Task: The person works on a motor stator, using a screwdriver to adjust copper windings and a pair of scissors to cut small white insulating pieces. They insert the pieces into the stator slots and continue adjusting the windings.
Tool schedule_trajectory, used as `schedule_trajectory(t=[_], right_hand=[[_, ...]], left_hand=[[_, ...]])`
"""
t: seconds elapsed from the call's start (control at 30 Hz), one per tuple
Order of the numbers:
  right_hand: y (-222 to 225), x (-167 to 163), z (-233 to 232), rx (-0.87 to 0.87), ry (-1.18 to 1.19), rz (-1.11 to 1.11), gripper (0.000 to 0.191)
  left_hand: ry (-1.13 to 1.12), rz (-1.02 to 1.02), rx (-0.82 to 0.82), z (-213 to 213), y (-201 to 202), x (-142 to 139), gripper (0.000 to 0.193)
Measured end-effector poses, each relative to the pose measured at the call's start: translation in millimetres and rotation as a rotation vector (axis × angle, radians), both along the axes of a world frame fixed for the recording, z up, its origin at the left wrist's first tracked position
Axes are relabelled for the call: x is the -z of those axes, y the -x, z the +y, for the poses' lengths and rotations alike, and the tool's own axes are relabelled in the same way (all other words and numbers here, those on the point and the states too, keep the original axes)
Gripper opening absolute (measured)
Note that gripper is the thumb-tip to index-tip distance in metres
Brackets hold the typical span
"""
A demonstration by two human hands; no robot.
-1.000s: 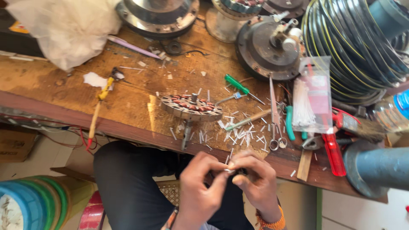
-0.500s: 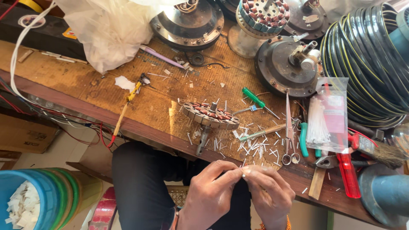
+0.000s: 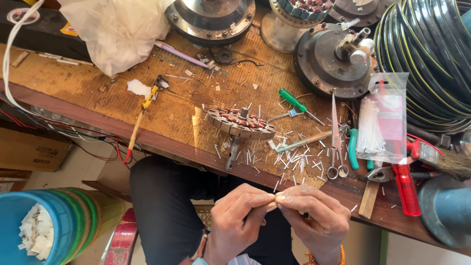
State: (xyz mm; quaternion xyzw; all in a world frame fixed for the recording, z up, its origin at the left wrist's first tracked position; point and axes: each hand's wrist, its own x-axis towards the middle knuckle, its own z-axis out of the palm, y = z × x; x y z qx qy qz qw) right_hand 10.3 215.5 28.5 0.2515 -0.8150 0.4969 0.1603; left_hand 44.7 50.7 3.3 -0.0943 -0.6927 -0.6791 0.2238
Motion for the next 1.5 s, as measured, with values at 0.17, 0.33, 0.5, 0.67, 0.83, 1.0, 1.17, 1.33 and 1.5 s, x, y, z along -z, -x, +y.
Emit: schedule_trajectory(t=[0.17,0.33,0.5,0.67,0.83,1.0,1.17,1.33,1.5], right_hand=[[-2,-1,-3,0.041,-0.020,-0.055,0.017],[-2,2,6,0.064,-0.025,-0.222,0.018],[-2,17,-5,0.109,0.141,-0.359,0.009],[-2,27,1,0.062,0.100,-0.154,0.013],[-2,37,13,0.095,0.011,-0.127,0.017],[0,43,21,-0.047,0.370,-0.510,0.016],[3,39,31,-0.385,0.901,-0.889,0.019],[0,29,29,-0.392,0.974,-1.082,0.017],[-1,24,18,-0.291,0.928,-1.111,0.016]], left_hand=[[0.140,0.157,-0.030,-6,10,2,0.021],[0.227,0.212,-0.010,-9,17,5,0.023],[0.300,0.118,-0.038,-3,18,1,0.023],[0.190,0.056,-0.029,-5,17,-8,0.019],[0.202,-0.073,0.129,-20,23,-16,0.017],[0.212,0.015,0.279,-29,25,-25,0.025],[0.010,-0.139,0.479,-28,23,-25,0.030],[-0.052,-0.228,0.431,-16,18,-19,0.023],[0.064,-0.139,0.375,-22,18,-16,0.017]])
